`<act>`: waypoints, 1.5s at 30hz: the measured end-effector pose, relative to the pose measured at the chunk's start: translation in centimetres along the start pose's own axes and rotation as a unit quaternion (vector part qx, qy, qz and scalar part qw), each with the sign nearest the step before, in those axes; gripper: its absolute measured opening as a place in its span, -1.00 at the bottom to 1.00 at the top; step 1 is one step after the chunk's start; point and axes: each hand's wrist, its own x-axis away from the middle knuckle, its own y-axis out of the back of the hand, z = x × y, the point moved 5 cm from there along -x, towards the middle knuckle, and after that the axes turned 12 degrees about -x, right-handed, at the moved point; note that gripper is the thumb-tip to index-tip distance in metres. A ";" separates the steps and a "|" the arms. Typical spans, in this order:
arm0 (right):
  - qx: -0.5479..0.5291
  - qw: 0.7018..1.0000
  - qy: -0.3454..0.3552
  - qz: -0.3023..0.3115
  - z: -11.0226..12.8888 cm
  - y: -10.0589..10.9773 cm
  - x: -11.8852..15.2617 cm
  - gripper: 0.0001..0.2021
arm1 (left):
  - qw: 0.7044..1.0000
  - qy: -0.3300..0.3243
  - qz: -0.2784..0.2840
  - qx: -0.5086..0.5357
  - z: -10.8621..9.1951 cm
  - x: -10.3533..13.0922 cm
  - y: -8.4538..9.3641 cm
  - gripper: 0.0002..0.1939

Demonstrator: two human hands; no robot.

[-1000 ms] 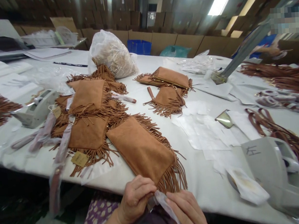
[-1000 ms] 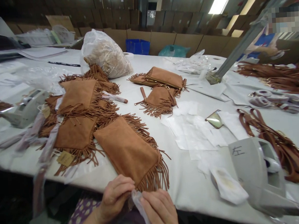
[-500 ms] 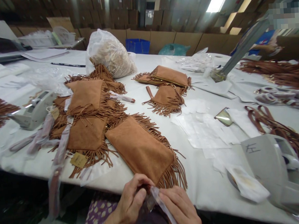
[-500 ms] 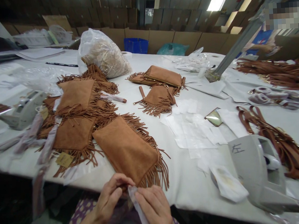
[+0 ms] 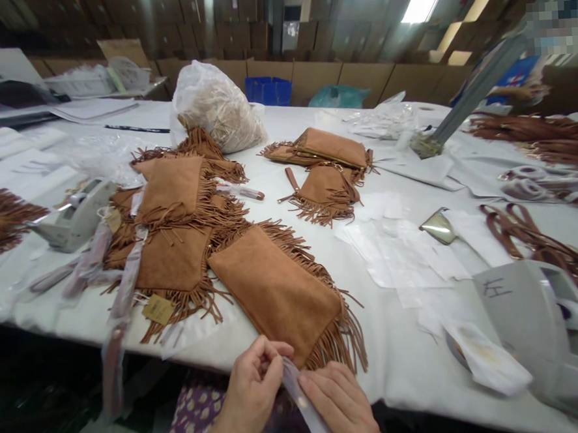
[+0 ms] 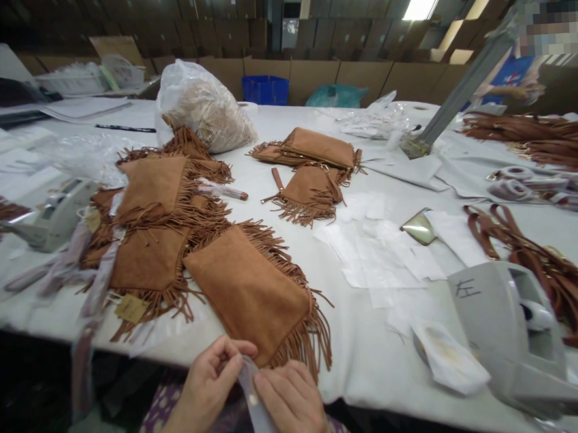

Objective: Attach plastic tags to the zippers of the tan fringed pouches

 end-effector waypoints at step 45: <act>-0.067 0.996 -0.056 -0.014 -2.0 -3.3 0.4 -0.49 | 0.987 0.045 0.133 -0.078 2.2 -0.2 1.6 -0.51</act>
